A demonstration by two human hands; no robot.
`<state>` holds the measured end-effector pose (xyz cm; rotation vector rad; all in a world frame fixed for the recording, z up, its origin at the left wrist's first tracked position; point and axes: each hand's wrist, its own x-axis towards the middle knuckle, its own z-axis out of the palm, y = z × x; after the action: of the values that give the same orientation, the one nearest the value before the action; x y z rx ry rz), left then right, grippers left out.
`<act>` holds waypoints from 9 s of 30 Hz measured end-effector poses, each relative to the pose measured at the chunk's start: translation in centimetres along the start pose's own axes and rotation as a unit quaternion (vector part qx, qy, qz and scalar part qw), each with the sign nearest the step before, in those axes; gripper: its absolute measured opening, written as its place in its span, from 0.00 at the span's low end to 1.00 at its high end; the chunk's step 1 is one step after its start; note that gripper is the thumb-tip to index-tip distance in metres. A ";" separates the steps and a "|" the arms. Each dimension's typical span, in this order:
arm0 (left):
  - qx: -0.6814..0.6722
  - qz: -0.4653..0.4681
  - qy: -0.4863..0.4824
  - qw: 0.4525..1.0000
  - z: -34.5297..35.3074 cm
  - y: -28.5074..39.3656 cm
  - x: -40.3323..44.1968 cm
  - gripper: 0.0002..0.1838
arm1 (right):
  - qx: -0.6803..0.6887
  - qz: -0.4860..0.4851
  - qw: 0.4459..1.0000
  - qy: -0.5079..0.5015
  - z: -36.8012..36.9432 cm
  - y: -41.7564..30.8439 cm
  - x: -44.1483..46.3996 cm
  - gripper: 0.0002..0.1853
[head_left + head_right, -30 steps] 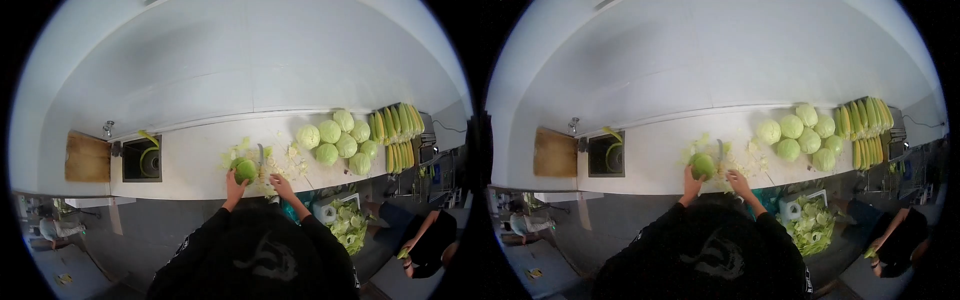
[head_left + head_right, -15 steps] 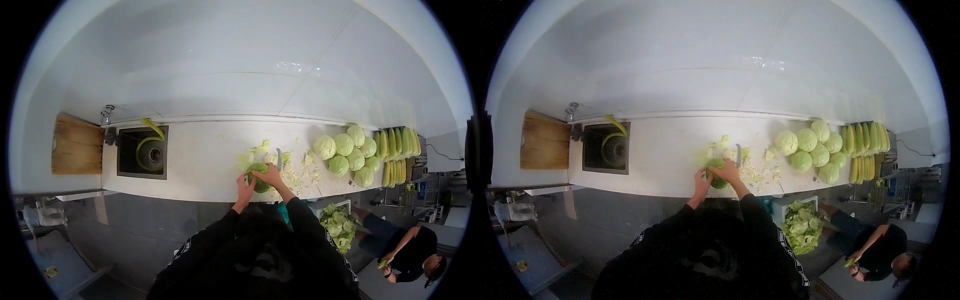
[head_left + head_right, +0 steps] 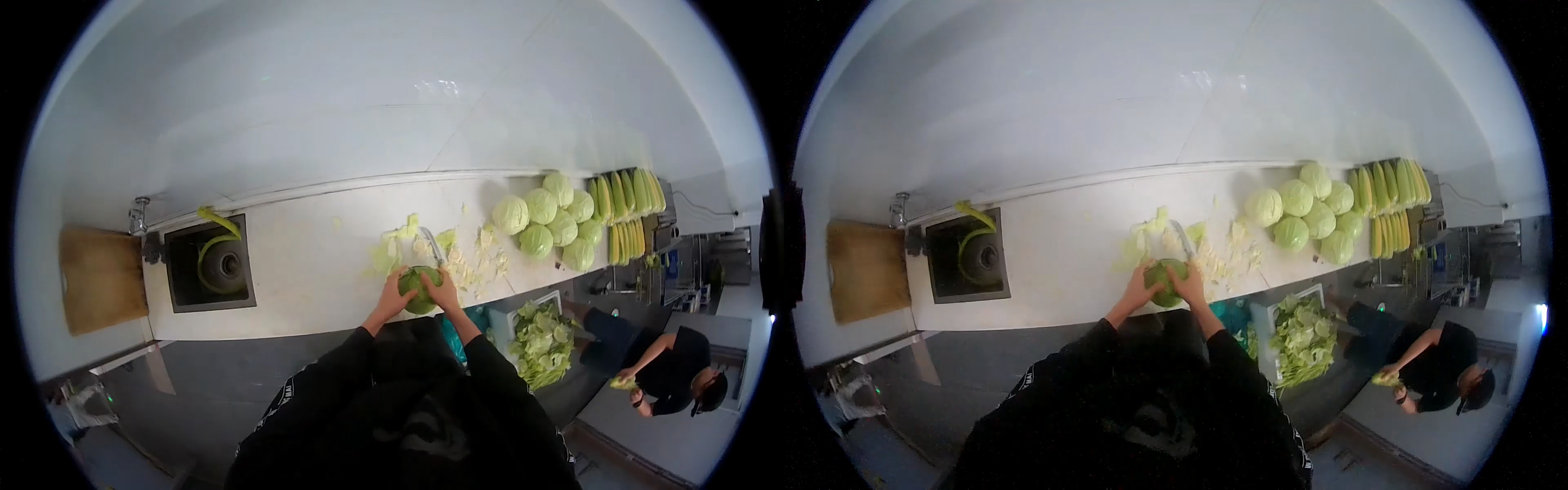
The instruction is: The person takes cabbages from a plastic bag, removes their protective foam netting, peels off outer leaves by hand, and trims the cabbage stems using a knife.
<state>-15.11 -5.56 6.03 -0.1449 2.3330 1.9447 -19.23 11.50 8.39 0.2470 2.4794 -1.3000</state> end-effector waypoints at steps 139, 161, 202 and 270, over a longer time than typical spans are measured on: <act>0.008 -0.258 0.086 0.962 0.5 0.4 -4.0 0.47 | 0.566 0.312 0.558 0.521 -30.4 41.2 -21.9 0.44; 0.208 -0.019 -0.013 0.978 0.8 2.2 -5.1 0.53 | 0.073 -0.173 0.969 -0.161 -9.5 6.4 -3.6 0.26; 0.118 0.061 0.086 0.987 -1.6 0.0 -1.5 0.22 | -0.158 -0.289 0.944 -0.005 0.3 -3.4 -3.5 0.31; -0.091 -0.151 0.098 0.980 -2.9 -0.3 -3.0 0.33 | -0.221 -0.260 0.929 -0.144 -0.5 -4.8 0.2 0.27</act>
<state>-12.16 -8.39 6.67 -0.6906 2.0820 2.0590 -20.97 9.18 12.25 -0.7022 2.5671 -0.8104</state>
